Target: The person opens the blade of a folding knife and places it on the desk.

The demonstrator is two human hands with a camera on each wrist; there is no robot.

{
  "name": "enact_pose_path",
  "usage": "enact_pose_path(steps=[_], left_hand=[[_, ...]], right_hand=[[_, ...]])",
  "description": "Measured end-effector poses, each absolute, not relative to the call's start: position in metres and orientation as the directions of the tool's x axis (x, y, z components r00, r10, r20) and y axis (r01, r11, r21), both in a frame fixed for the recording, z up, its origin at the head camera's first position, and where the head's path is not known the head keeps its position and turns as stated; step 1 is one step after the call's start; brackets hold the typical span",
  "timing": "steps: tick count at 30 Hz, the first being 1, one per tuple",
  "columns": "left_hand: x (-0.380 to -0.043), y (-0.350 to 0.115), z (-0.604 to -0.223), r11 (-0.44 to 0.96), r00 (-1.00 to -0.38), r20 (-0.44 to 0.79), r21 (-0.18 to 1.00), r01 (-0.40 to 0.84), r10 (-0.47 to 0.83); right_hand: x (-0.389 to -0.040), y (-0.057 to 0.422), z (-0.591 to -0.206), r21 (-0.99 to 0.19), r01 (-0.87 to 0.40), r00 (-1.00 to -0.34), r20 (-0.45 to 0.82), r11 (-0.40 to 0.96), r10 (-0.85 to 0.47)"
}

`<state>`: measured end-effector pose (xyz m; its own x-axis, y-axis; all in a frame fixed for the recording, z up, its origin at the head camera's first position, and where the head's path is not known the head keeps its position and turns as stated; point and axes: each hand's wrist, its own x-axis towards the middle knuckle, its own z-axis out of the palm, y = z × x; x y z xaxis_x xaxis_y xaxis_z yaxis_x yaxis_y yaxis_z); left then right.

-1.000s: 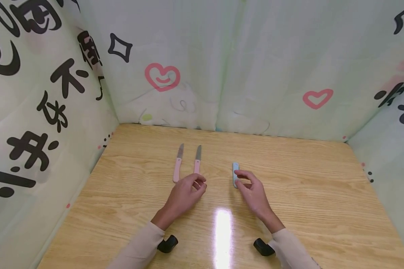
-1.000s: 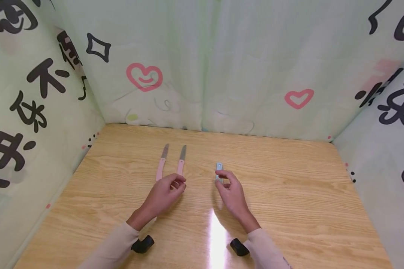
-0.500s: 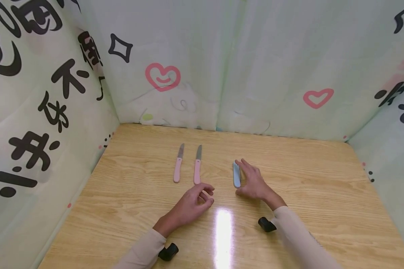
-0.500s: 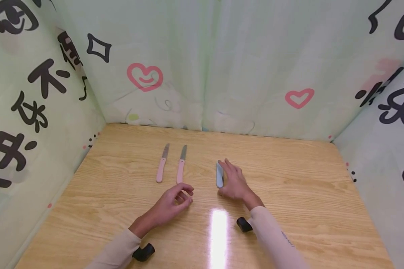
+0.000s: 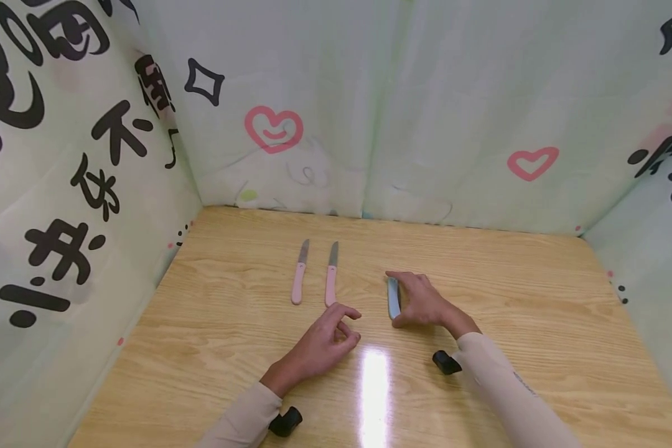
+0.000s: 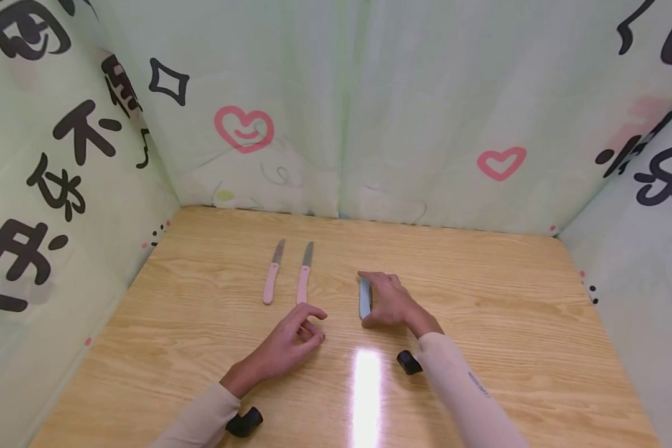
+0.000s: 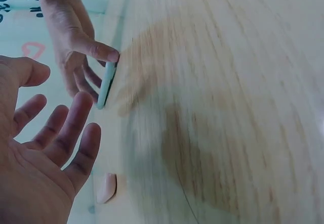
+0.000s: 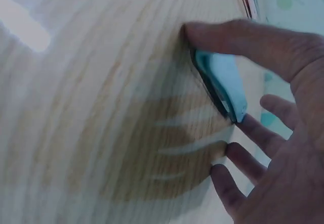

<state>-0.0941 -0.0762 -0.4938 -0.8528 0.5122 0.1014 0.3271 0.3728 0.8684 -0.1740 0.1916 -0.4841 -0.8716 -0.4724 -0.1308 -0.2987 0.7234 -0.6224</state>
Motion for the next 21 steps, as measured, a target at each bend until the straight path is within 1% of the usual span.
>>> enact_pose_path(steps=[2, 5, 8, 12, 16, 21], left_hand=[[-0.094, -0.075, -0.492, 0.402, -0.848, 0.133, 0.835, 0.375, 0.513], [-0.094, -0.073, -0.491, 0.464, -0.831, 0.215, 0.745, 0.479, 0.513], [-0.095, -0.071, -0.491, 0.503, -0.8, 0.294, 0.651, 0.569, 0.524], [-0.097, -0.069, -0.49, 0.518, -0.758, 0.372, 0.565, 0.643, 0.535], [-0.099, -0.066, -0.49, 0.51, -0.721, 0.455, 0.51, 0.693, 0.523], [-0.1, -0.063, -0.489, 0.469, -0.674, 0.512, 0.485, 0.738, 0.532]], right_hand=[[-0.171, 0.192, -0.484, -0.646, -0.289, -0.866, -0.138, 0.707, -0.481], [-0.166, 0.191, -0.481, -0.691, -0.281, -0.857, -0.131, 0.666, -0.498], [-0.161, 0.186, -0.475, -0.719, -0.28, -0.85, -0.123, 0.636, -0.512], [-0.153, 0.178, -0.464, -0.738, -0.295, -0.828, -0.119, 0.607, -0.548], [-0.144, 0.168, -0.455, -0.772, -0.292, -0.802, -0.124, 0.564, -0.585], [-0.137, 0.159, -0.45, -0.841, -0.216, -0.771, -0.165, 0.497, -0.615]])
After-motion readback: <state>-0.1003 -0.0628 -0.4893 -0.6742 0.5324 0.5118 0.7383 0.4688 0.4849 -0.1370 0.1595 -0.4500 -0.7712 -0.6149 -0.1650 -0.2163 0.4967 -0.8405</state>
